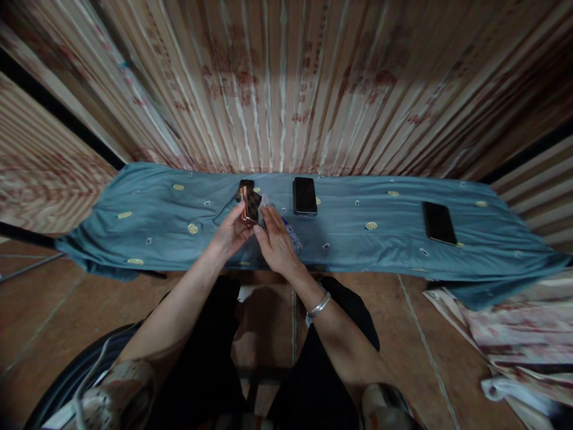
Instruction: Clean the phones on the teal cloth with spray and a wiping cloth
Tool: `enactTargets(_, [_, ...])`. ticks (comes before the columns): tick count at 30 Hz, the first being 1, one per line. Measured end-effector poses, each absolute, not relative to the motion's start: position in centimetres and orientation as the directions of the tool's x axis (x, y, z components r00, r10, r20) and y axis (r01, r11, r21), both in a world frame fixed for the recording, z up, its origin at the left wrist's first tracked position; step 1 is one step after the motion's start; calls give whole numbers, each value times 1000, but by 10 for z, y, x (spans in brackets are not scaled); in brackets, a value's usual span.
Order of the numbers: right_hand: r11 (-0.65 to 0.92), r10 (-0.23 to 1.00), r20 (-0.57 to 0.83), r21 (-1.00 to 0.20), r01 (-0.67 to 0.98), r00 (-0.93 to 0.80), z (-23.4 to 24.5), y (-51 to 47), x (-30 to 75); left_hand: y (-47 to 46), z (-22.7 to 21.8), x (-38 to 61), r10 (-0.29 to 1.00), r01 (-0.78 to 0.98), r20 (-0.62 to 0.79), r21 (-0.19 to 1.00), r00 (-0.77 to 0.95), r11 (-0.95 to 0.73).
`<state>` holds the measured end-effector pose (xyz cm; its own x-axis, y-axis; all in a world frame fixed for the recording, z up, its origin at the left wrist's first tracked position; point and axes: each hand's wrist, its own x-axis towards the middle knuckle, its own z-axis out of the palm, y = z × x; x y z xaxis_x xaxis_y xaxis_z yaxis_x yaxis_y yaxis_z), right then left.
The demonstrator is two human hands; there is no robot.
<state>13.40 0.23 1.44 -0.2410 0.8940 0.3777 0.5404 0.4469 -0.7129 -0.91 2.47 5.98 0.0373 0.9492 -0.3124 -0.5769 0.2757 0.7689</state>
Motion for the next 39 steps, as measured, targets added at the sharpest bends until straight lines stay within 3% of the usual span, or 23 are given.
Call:
enactTargets(12, [551,834,437,-675,491,-337,28,-20,127,33,49,-4,965,-601,-258,779,-46,179])
enactTargets(18, [514,858,420,-700,496,-296,30,-10,131,26,41,4,980,-564,-193,815,-48,133])
enactTargets(23, [486,873,429,-729,482,-230,30,1,135,17,42,9,977,-532,-215,825,13,189])
enactTargets(39, [416,909,399,-887,201,-121,30,26,125,20,56,4,984,-553,-175,817,30,162])
